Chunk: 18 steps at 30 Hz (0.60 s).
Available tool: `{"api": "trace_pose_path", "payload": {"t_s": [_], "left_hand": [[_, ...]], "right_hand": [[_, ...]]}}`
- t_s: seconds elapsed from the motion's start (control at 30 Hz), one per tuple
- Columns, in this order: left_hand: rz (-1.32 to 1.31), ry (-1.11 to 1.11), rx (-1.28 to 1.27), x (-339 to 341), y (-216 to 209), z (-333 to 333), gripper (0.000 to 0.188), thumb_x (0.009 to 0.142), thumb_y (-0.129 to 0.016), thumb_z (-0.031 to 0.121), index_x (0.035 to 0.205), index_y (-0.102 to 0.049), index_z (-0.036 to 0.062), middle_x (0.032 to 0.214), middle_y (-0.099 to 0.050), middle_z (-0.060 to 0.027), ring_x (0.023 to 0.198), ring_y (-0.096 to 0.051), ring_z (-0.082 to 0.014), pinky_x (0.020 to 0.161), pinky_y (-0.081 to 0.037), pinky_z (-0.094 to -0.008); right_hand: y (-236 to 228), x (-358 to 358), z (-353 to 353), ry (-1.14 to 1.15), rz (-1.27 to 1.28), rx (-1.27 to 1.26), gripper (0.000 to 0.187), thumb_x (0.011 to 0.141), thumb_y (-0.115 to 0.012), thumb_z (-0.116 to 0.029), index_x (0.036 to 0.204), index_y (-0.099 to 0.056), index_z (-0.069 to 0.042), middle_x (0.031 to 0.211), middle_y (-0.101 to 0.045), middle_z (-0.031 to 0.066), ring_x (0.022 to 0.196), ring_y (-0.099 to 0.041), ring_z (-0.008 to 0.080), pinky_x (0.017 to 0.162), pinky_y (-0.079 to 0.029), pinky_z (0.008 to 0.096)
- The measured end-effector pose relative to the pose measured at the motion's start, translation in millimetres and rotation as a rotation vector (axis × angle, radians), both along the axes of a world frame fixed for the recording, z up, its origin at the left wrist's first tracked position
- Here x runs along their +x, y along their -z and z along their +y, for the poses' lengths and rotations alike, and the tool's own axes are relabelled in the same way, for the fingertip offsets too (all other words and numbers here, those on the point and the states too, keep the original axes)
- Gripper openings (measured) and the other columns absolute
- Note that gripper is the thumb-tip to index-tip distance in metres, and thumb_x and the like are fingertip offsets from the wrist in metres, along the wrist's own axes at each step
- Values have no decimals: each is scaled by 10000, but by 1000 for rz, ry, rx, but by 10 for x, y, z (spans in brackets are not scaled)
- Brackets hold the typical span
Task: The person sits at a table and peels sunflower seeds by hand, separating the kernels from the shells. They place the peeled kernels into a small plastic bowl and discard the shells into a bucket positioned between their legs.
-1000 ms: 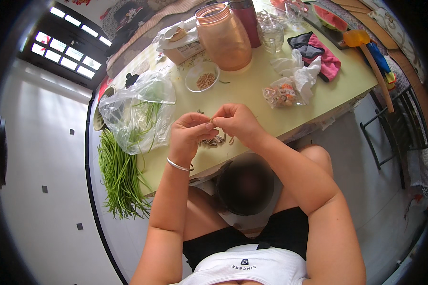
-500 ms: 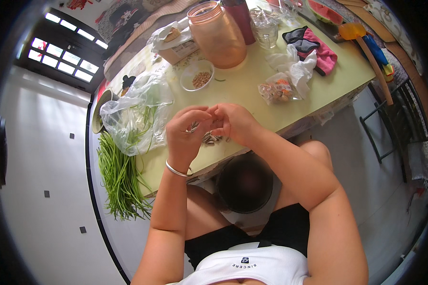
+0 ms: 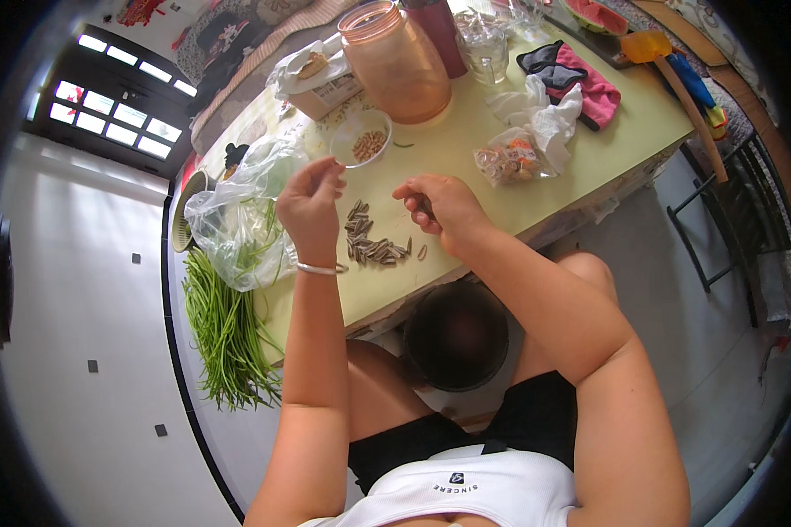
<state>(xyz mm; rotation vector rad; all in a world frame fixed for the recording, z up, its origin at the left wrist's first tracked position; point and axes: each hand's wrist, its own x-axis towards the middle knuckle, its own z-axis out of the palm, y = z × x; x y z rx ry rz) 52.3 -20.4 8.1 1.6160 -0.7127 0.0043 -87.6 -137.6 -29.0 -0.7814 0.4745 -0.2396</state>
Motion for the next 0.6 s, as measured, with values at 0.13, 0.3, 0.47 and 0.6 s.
{"api": "trace_pose_path", "payload": {"t_s": [0.13,0.3,0.47,0.6], "left_hand": [[75,149,-25,261,98,-45,292,815,-650,-17,1107,-663,-20,1079,-678,-158,919,-667,-154,779,-527,-254],[-412,64,436,199,58,-9,238,797,-637,8,1031,-679,15,1099,-660,-159,916,-667,-219,777,-531,-299],[-638,175,455,127,206,-37,133,785,-590,-18,891,-668,3,1076,-657,-152,862,-654,-301,728,-531,-337],[-620,224,474,69,122,49,123,784,-604,-16,878,-681,0,1054,-664,-148,838,-662,-276,711,-534,-327]], "right_hand": [[13,31,4,4,-28,-3,205,915,-498,-169,894,-627,-12,691,-517,-23,551,-449,49,456,-313,180],[-15,-26,-66,44,-18,6,198,920,-492,-159,897,-626,-15,703,-525,-21,561,-457,50,457,-315,183],[-21,-23,-64,36,-31,-18,199,928,-490,-163,895,-622,-18,708,-527,-19,558,-456,47,452,-314,184],[-30,-55,-88,51,-14,-26,199,927,-488,-155,885,-625,-18,701,-528,-21,559,-460,52,461,-324,184]]}}
